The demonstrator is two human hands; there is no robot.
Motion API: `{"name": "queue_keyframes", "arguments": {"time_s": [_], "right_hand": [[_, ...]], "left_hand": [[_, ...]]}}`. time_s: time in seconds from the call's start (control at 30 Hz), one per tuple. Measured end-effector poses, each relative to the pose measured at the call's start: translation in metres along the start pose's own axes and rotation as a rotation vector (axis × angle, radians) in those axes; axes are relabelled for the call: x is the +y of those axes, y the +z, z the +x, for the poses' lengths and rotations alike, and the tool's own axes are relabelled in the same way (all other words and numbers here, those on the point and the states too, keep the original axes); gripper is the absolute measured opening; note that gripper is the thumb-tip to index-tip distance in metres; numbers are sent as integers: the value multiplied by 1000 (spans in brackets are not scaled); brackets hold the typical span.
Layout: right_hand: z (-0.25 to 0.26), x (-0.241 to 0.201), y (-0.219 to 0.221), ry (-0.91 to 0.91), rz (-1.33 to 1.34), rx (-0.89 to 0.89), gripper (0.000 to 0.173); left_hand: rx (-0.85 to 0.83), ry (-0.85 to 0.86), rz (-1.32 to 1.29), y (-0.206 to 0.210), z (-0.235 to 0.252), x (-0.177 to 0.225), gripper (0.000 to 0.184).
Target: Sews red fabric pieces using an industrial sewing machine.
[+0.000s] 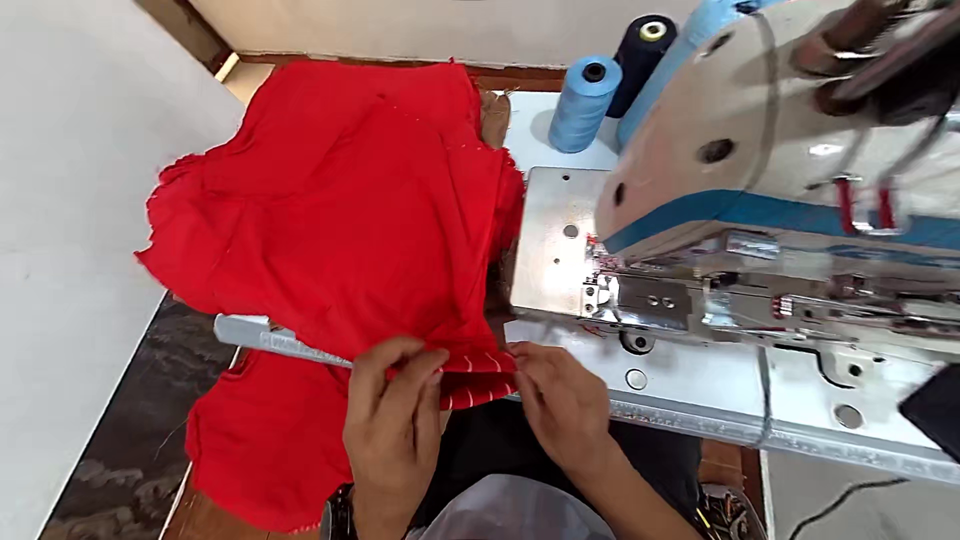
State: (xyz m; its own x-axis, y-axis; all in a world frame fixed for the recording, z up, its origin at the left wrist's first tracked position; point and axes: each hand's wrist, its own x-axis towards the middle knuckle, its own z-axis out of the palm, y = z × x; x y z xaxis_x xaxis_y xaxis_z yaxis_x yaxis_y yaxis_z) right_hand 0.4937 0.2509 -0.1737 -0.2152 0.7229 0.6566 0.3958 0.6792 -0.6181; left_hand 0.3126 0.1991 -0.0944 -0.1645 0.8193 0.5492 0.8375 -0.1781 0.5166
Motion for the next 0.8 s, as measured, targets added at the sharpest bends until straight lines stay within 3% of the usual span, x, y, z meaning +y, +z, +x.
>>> {"name": "queue_keyframes", "arguments": {"time_s": [0.13,0.23,0.3,0.4,0.5,0.63,0.73,0.8], "right_hand": [[19,-2,-19,174,-2,40,36],[17,13,-54,545,184,-5,21],[11,20,-64,687,209,-30,17],[12,19,-62,717,153,11,18],[17,15,-54,718,121,105,16],[21,13,-46,778,178,202,13],[22,12,-47,839,294,210,14],[18,14,-58,839,426,113,21]], "left_hand": [[-156,163,32,48,87,23,21],[-393,121,-2,95,124,38,9],[-451,74,57,114,123,42,8],[-446,66,75,130,125,40,12],[-438,140,-111,147,141,30,17],[-519,110,-217,147,151,32,29],[-533,120,-183,140,153,34,24],[-535,132,-162,120,153,33,17]]}}
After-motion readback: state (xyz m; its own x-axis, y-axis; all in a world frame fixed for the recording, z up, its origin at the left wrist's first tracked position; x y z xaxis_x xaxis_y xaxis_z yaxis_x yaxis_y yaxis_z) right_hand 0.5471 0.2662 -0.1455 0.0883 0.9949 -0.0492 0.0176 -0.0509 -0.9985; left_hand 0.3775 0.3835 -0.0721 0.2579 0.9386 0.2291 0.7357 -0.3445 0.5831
